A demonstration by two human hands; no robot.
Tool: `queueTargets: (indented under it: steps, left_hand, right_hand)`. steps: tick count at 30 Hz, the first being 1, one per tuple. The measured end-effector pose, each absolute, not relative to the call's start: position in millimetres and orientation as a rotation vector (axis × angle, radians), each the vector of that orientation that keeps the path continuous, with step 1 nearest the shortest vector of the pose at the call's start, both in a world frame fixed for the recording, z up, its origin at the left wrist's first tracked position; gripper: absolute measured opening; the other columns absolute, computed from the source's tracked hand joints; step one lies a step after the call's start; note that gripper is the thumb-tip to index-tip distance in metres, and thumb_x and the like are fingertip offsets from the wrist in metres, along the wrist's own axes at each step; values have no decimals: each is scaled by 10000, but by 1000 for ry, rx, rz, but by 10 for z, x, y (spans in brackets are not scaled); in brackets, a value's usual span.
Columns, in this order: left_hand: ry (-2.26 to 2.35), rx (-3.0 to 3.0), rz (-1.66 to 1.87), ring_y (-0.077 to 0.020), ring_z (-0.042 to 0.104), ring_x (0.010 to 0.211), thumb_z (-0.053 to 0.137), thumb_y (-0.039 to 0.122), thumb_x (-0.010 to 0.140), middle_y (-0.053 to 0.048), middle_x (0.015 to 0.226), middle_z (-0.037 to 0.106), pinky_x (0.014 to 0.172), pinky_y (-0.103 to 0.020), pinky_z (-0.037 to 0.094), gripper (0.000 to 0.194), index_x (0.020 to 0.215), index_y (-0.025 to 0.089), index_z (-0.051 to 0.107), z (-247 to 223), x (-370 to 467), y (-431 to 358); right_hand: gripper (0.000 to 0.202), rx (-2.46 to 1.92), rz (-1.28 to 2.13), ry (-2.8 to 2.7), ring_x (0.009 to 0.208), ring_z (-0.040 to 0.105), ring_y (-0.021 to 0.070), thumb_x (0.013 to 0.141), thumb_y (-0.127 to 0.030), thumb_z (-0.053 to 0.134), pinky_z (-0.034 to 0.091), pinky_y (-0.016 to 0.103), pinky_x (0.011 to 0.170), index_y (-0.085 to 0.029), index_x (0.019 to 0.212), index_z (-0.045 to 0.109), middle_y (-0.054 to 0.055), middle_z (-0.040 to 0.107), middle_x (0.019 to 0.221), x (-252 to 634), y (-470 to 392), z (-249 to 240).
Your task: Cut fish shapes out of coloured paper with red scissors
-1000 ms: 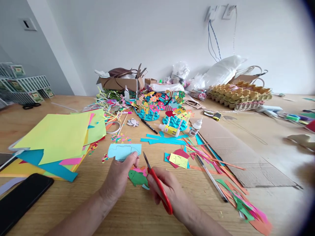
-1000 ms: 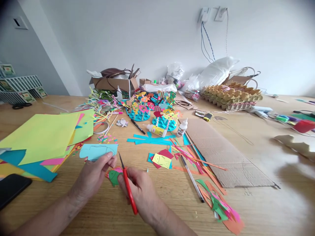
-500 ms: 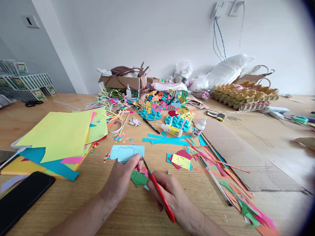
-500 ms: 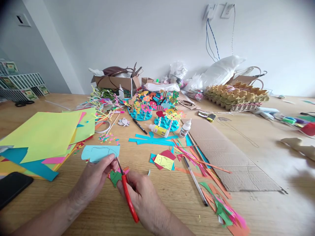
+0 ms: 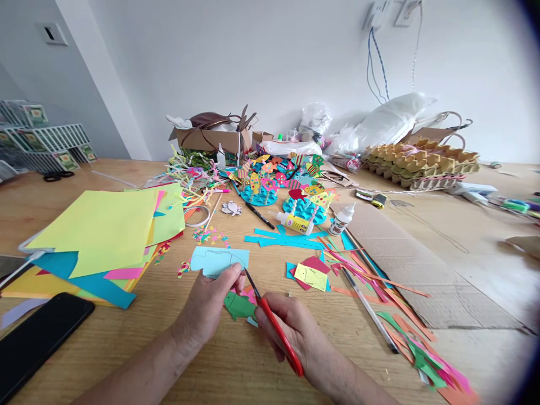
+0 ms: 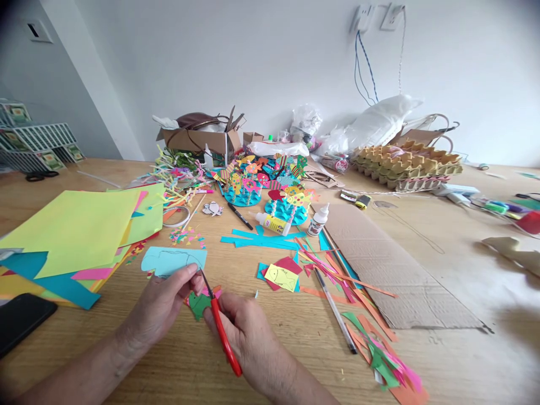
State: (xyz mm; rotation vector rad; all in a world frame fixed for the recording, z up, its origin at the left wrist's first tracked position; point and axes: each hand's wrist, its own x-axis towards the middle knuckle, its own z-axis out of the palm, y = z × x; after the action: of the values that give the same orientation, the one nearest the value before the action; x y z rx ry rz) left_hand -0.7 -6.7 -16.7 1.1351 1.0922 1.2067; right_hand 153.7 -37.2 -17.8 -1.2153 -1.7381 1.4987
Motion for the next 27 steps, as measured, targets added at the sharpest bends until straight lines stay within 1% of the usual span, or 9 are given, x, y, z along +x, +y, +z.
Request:
queueTargets:
  steps: [8, 16, 21, 27]
  left_hand:
    - [1076, 1111, 1220, -133, 470, 544, 513, 332, 764, 37, 511, 486, 542, -245, 381, 298, 502, 196, 482, -146, 7, -68]
    - [1049, 1102, 1209, -130, 471, 541, 519, 307, 762, 32, 511, 493, 560, -251, 392, 295, 496, 185, 486, -138, -3, -48]
    - [1030, 1089, 1186, -130, 480, 554, 520, 294, 757, 26, 520, 507, 579, -254, 409, 287, 495, 180, 493, -137, -30, -30]
    - [1035, 1104, 1165, -133, 486, 554, 533, 310, 738, 22, 518, 512, 575, -258, 421, 273, 502, 176, 504, -124, -56, -19]
  right_hand:
    - [400, -1227, 1422, -1812, 424, 335, 77, 892, -458, 384, 219, 215, 427, -189, 595, 385, -56, 392, 454, 1550, -350, -185]
    - [432, -1217, 1410, -1823, 429, 327, 77, 868, -524, 393, 211, 212, 420, -190, 595, 387, -53, 384, 465, 1553, -341, -170]
    - [438, -1219, 1423, -1827, 429, 316, 75, 856, -534, 405, 200, 213, 414, -191, 585, 380, -53, 377, 468, 1563, -338, -160]
    - [381, -1215, 1486, -1794, 414, 315, 67, 876, -445, 411, 210, 207, 419, -192, 594, 371, -65, 375, 457, 1588, -336, -188]
